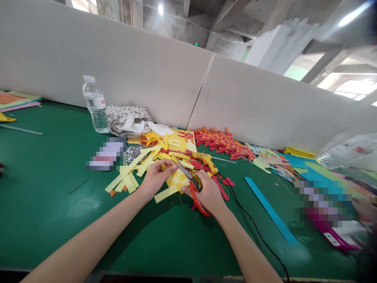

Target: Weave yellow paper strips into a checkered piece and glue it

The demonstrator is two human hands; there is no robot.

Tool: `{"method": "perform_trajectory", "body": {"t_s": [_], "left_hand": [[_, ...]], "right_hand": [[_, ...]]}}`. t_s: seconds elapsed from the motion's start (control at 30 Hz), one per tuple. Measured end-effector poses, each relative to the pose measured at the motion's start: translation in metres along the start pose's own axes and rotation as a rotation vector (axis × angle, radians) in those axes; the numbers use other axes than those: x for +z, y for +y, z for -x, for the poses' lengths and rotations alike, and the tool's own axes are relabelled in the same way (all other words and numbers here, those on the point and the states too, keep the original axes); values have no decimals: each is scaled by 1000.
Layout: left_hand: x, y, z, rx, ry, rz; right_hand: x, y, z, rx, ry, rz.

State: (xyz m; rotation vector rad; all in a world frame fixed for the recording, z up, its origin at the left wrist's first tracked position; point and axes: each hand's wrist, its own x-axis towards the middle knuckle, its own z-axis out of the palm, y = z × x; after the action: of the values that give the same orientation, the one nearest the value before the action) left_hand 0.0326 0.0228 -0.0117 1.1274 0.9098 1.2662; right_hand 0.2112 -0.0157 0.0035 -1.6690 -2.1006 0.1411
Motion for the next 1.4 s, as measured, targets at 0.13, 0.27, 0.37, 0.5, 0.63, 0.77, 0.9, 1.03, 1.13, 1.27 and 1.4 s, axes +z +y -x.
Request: {"method": "perform_trajectory", "body": {"t_s": [0.13, 0.27, 0.37, 0.5, 0.63, 0.77, 0.9, 1.03, 1.13, 1.27, 1.4], "left_hand": [[1, 0, 1, -30, -12, 40], [0, -1, 1, -46, -23, 75], [0, -2, 1, -52, -29, 90], [0, -2, 1, -59, -31, 96], [0, 1, 3, -69, -26, 101], [3, 8, 6, -65, -31, 113], [3, 12, 7, -46, -42, 107], [0, 10, 3, -8, 6, 80], [-1, 9, 1, 10, 37, 83], [0, 10, 3, -12, 26, 134], [1, 9, 4, -57, 17, 193]], "right_hand": [[0, 0, 0, -8, 11, -29], [0, 1, 0, -27, 27, -52], [0, 2, -1, -30, 29, -61], [1, 3, -1, -50, 45, -81], [2, 4, -1, -58, 52, -97], [1, 5, -1, -61, 67, -81], [0, 5, -2, -78, 84, -69], [0, 6, -3, -86, 93, -68], [0, 6, -3, -83, 85, -69], [1, 5, -2, -64, 79, -91], [2, 5, -2, -66, 90, -100]]}}
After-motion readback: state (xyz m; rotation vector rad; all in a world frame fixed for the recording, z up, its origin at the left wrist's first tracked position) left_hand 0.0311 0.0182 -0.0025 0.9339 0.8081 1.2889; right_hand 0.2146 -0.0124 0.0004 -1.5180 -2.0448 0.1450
